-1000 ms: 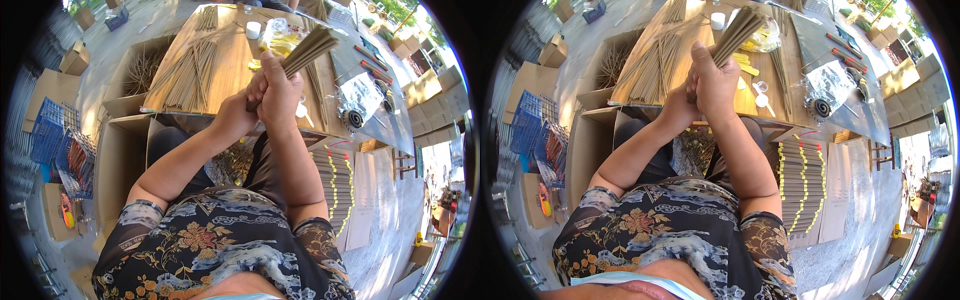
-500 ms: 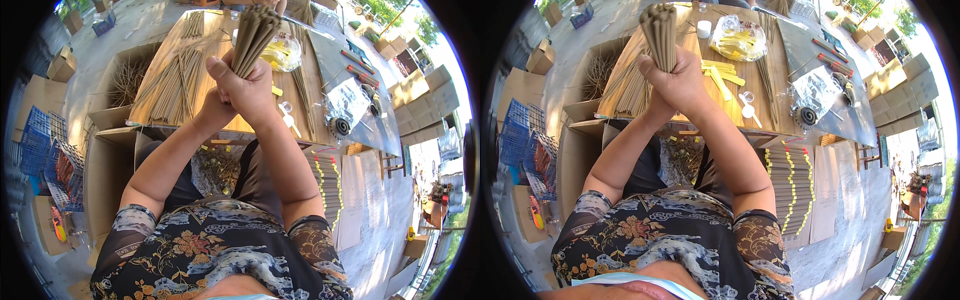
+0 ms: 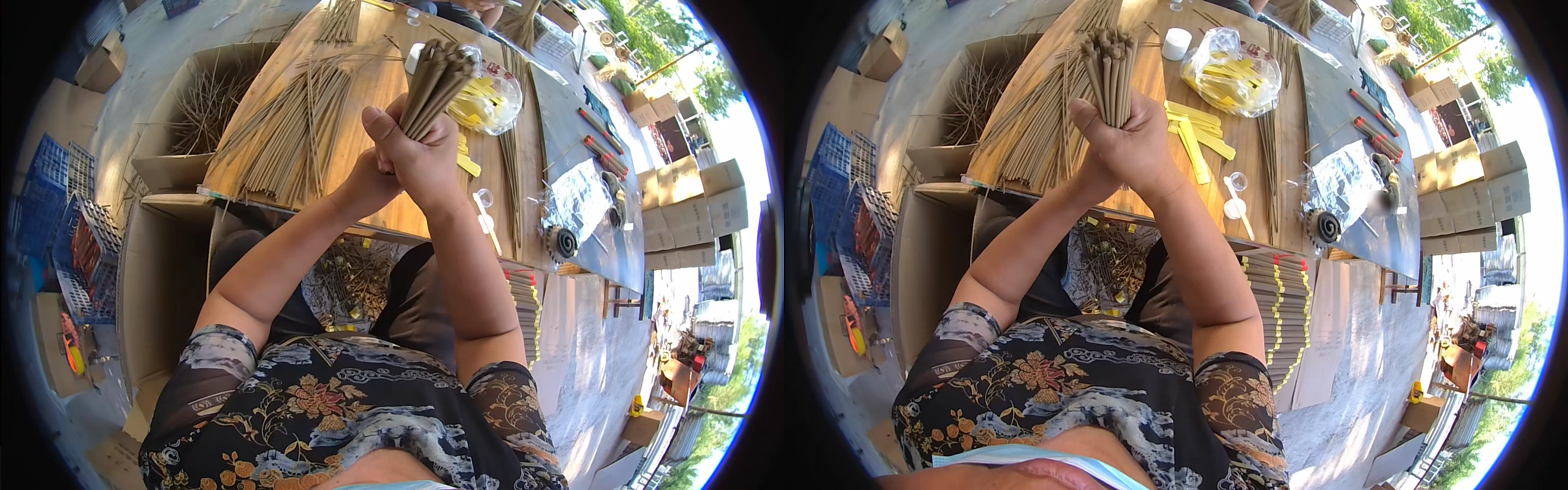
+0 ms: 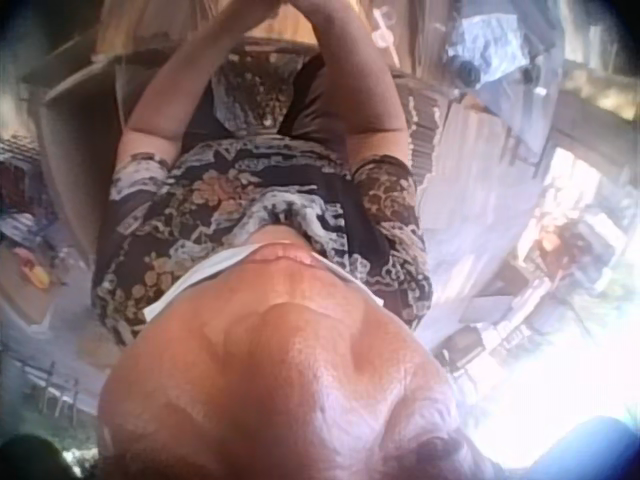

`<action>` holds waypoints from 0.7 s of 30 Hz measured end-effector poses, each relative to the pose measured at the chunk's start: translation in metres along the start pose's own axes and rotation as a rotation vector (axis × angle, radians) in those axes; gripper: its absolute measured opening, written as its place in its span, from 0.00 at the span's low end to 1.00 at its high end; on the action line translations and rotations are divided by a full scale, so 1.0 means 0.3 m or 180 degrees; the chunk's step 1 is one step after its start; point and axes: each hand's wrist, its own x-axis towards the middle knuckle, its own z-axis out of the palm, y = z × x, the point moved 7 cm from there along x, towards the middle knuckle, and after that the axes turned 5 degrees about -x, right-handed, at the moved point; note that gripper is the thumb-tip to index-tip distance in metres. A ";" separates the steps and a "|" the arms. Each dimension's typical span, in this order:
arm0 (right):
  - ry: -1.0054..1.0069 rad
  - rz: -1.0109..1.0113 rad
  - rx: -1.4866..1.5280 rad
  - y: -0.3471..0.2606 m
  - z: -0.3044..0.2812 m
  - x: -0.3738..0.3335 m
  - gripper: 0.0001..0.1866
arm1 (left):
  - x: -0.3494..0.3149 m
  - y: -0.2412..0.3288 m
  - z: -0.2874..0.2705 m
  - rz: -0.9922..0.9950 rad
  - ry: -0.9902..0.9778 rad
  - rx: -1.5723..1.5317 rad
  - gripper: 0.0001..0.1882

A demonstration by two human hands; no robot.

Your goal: The person gathers thin wooden sticks, aligns them into bundles, and secures each bundle with yellow tape. They repeatedly pick up sticks, arrange them, and wrap tape around the middle to hold them together.

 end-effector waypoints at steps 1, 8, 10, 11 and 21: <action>0.0016 0.0035 0.0039 0.048 -0.012 0.008 0.14 | 0.000 0.006 -0.001 0.0083 0.0056 -0.0016 0.09; 0.0693 -0.0096 0.0601 -0.003 -0.085 0.031 0.15 | -0.019 0.138 0.011 -0.0368 0.0423 0.0783 0.12; 0.0922 -0.0063 0.0841 -0.017 -0.100 0.021 0.15 | -0.047 0.180 0.027 -0.0320 0.0760 0.1069 0.13; 0.0943 -0.0029 0.0862 -0.018 -0.101 0.013 0.15 | -0.059 0.200 0.028 -0.0275 0.0926 0.1217 0.13; 0.0571 0.0206 0.1131 -0.046 -0.108 -0.049 0.12 | -0.086 0.228 0.097 -0.0255 -0.0178 0.0623 0.13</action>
